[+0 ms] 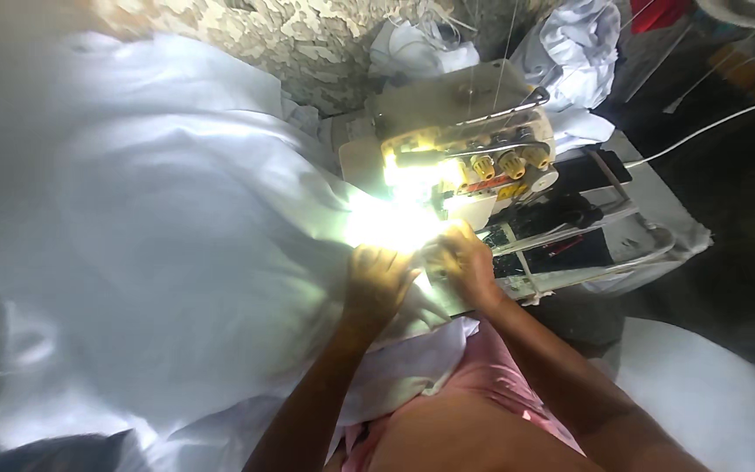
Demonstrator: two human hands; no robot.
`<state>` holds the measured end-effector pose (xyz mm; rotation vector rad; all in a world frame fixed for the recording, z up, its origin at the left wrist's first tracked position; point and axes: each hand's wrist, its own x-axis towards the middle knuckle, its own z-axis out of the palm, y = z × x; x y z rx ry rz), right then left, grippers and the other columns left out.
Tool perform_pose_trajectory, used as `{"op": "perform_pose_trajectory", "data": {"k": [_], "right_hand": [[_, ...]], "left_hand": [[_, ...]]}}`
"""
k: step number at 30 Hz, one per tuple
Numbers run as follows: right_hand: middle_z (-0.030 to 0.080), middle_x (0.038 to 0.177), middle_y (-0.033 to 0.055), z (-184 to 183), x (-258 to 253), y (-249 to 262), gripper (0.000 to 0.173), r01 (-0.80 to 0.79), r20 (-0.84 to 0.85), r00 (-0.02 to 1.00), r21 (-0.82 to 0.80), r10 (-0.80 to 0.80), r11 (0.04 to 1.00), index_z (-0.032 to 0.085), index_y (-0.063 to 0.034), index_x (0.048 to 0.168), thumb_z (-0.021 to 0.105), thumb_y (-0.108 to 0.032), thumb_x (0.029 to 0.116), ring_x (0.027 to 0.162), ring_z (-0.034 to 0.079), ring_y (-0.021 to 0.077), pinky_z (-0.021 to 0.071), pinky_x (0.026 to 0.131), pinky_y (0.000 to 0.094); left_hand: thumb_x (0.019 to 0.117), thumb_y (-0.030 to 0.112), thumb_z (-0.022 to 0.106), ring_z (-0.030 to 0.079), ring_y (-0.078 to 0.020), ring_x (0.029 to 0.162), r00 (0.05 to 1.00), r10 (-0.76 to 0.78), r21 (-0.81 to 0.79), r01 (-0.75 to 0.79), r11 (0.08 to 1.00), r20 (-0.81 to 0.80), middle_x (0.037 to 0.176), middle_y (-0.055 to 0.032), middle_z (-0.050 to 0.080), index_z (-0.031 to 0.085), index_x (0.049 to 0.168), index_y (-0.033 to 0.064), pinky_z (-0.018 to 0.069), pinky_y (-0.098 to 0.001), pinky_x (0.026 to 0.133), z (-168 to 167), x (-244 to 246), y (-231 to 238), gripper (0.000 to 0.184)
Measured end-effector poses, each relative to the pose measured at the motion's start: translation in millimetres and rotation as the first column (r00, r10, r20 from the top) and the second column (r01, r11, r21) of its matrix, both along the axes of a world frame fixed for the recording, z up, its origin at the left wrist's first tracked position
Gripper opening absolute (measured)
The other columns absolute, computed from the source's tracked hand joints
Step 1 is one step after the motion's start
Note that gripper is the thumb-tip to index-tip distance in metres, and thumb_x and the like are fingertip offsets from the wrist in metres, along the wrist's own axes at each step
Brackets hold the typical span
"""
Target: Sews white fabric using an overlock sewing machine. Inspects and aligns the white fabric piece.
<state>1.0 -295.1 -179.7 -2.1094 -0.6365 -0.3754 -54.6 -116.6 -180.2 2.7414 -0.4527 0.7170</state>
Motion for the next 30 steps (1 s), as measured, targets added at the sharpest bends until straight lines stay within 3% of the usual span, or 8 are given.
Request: {"op": "perform_pose_trajectory", "data": {"k": [3,5,9,14,19,22,26,30], "right_hand": [[0.065,0.114,0.0227,6,8,5,0.024,-0.035,0.047,0.998,-0.139,0.042,0.990,0.076,-0.0077,0.109,0.067,0.001,0.0894,0.088,0.069,0.0400,0.0552,0.061,0.0514],[0.066,0.115,0.0229,6,12,6,0.030,-0.040,0.083,0.995,-0.189,0.056,0.981,0.077,-0.0120,0.111,0.069,0.002,0.0870,0.089,0.069,0.0413,0.0550,0.060,0.0513],[0.068,0.115,0.0239,2,14,-5,0.025,0.078,0.185,0.982,-0.197,-0.041,0.977,0.077,-0.0037,0.102,0.070,0.007,0.0804,0.093,0.070,0.0430,0.0573,0.063,0.0528],[0.067,0.115,0.0195,-1,9,-11,0.024,0.202,0.211,0.960,-0.071,-0.184,0.977,0.074,-0.0001,0.108,0.059,0.009,0.0911,0.091,0.070,0.0301,0.0583,0.065,0.0398],[0.066,0.117,0.0200,-1,5,-6,0.021,0.060,0.150,0.987,-0.054,-0.051,0.997,0.073,-0.0002,0.104,0.063,0.008,0.0868,0.093,0.070,0.0327,0.0584,0.065,0.0436],[0.068,0.114,0.0207,-2,8,0,0.019,0.039,0.156,0.987,-0.044,-0.032,0.998,0.076,-0.0016,0.103,0.065,0.003,0.0876,0.090,0.070,0.0353,0.0575,0.063,0.0453],[0.067,0.113,0.0199,2,3,3,0.016,0.049,0.142,0.989,-0.039,-0.043,0.998,0.069,0.0022,0.107,0.060,-0.002,0.0942,0.089,0.070,0.0293,0.0577,0.063,0.0406],[0.067,0.105,0.0173,0,-5,4,0.017,0.048,0.089,0.995,0.032,-0.051,0.998,0.070,0.0021,0.104,0.061,-0.009,0.0962,0.083,0.068,0.0245,0.0566,0.064,0.0377]], "left_hand": [[0.1030,0.032,0.054,0.065,-0.0315,0.117,1.000,-0.011,-0.005,0.011,1.000,0.014,0.126,-0.0115,0.072,0.074,0.121,0.0083,0.0443,-0.0491,0.101,0,0,0,0.036],[0.1030,0.032,0.054,0.065,-0.0308,0.118,1.000,-0.012,-0.002,0.012,1.000,0.017,0.127,-0.0109,0.071,0.074,0.122,0.0087,0.0445,-0.0489,0.101,1,0,0,0.036],[0.1018,0.033,0.055,0.067,-0.0325,0.114,1.000,-0.013,0.019,0.013,1.000,0.014,0.119,-0.0128,0.073,0.076,0.117,0.0079,0.0453,-0.0503,0.100,-1,1,2,0.036],[0.1020,0.034,0.054,0.067,-0.0313,0.114,1.000,-0.011,0.003,0.011,1.000,0.024,0.115,-0.0120,0.074,0.076,0.112,0.0058,0.0440,-0.0492,0.101,-4,0,1,0.037],[0.1015,0.034,0.056,0.068,-0.0313,0.110,0.999,-0.006,-0.019,0.006,1.000,0.036,0.112,-0.0126,0.075,0.076,0.110,0.0054,0.0454,-0.0480,0.100,-3,0,0,0.036],[0.1009,0.031,0.057,0.067,-0.0317,0.105,0.999,0.003,-0.006,-0.003,1.000,0.045,0.111,-0.0130,0.074,0.076,0.115,0.0081,0.0464,-0.0472,0.095,1,-1,-1,0.033],[0.1009,0.031,0.058,0.067,-0.0307,0.111,0.999,-0.008,-0.018,0.009,1.000,0.046,0.118,-0.0117,0.074,0.076,0.116,0.0091,0.0454,-0.0470,0.097,-2,-3,1,0.032],[0.1018,0.027,0.057,0.066,-0.0278,0.114,0.996,-0.068,-0.082,0.072,0.994,0.055,0.119,-0.0088,0.075,0.077,0.112,0.0083,0.0432,-0.0445,0.101,-4,-7,5,0.029]]}}
